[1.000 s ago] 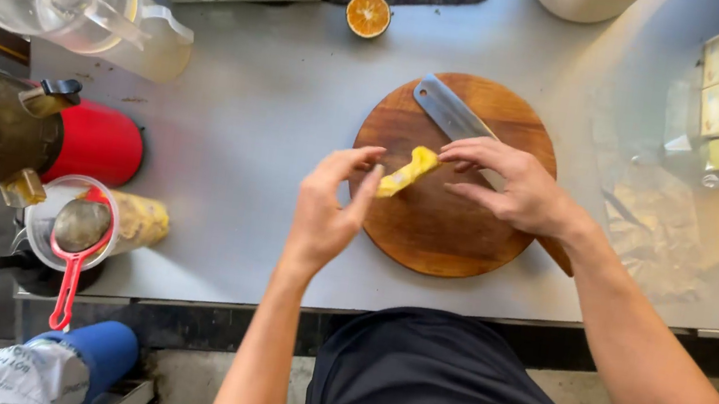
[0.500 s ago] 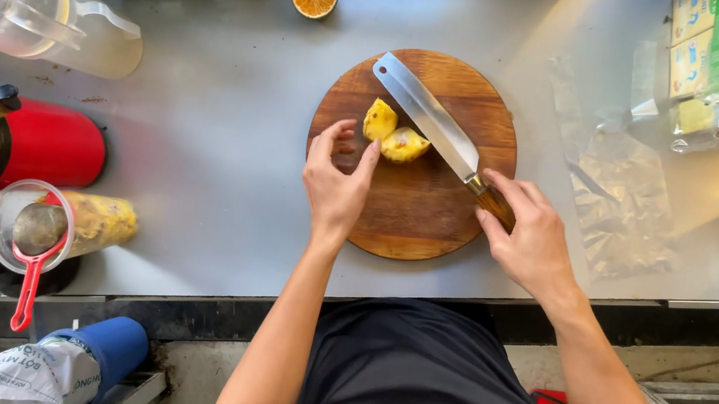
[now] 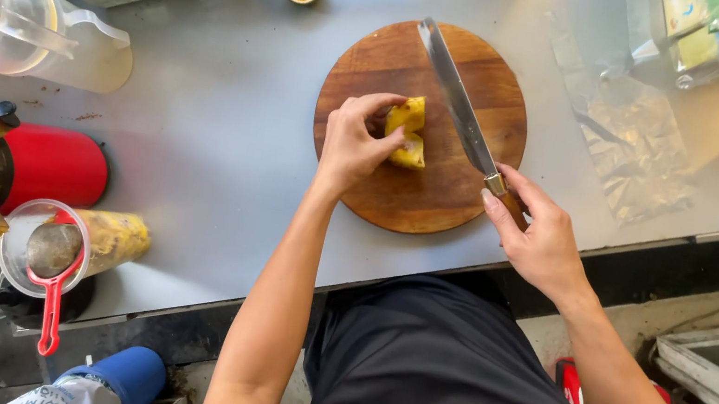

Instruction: Slice a pineapple into thin pieces on a wooden cutting board using a knife.

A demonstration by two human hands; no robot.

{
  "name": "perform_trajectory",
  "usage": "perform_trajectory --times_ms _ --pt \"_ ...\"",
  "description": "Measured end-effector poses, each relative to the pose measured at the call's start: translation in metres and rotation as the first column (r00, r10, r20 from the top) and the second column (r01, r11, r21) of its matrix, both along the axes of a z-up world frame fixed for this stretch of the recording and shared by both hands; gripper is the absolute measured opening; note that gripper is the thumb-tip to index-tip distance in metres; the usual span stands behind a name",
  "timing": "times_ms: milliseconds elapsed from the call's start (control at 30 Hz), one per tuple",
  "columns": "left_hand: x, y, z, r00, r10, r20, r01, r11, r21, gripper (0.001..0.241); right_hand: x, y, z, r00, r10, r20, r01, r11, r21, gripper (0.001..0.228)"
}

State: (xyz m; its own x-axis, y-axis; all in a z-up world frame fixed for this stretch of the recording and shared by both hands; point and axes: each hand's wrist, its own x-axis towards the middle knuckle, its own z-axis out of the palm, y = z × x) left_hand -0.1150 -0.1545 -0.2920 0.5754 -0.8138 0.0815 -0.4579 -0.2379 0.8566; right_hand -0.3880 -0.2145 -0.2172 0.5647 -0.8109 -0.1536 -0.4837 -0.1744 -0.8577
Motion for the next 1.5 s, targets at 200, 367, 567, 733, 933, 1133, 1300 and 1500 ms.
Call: perform_trajectory --times_ms 200,367,567,733,933,1133,1300,1500 --pt "0.007 0.014 0.001 0.955 -0.226 -0.194 0.181 0.958 -0.223 0.040 0.009 0.042 0.012 0.993 -0.106 0.053 0.104 0.994 0.029 0.041" --pt "0.012 0.023 -0.022 0.884 -0.299 -0.361 0.190 0.933 -0.306 0.036 0.011 0.062 0.003 0.971 -0.231 0.065 0.227 0.971 0.075 0.041" --pt "0.016 0.028 -0.012 0.848 -0.306 -0.434 0.202 0.942 -0.269 0.037 0.004 0.074 -0.021 0.946 -0.306 0.107 0.289 0.945 0.150 0.042" --pt "0.007 0.033 0.011 0.931 -0.205 -0.302 0.140 0.965 -0.223 0.028 0.004 0.077 -0.033 0.934 -0.333 0.132 0.313 0.938 0.150 0.042" --pt "-0.002 0.045 0.015 0.918 -0.380 0.115 0.392 0.915 -0.099 0.041 -0.002 0.072 -0.041 0.914 -0.376 0.152 0.345 0.918 0.195 0.043" --pt "0.001 0.030 0.035 0.855 -0.505 0.116 0.477 0.855 0.205 0.041 -0.004 0.065 -0.041 0.926 -0.359 0.116 0.324 0.914 0.243 0.042" --pt "0.004 0.024 0.036 0.869 -0.493 0.037 0.484 0.864 0.142 0.031 -0.003 0.052 -0.036 0.932 -0.347 0.106 0.308 0.910 0.276 0.041" --pt "-0.003 0.031 0.017 0.885 -0.462 -0.059 0.462 0.887 -0.018 0.018 -0.003 0.045 -0.038 0.940 -0.329 0.087 0.294 0.913 0.283 0.041"
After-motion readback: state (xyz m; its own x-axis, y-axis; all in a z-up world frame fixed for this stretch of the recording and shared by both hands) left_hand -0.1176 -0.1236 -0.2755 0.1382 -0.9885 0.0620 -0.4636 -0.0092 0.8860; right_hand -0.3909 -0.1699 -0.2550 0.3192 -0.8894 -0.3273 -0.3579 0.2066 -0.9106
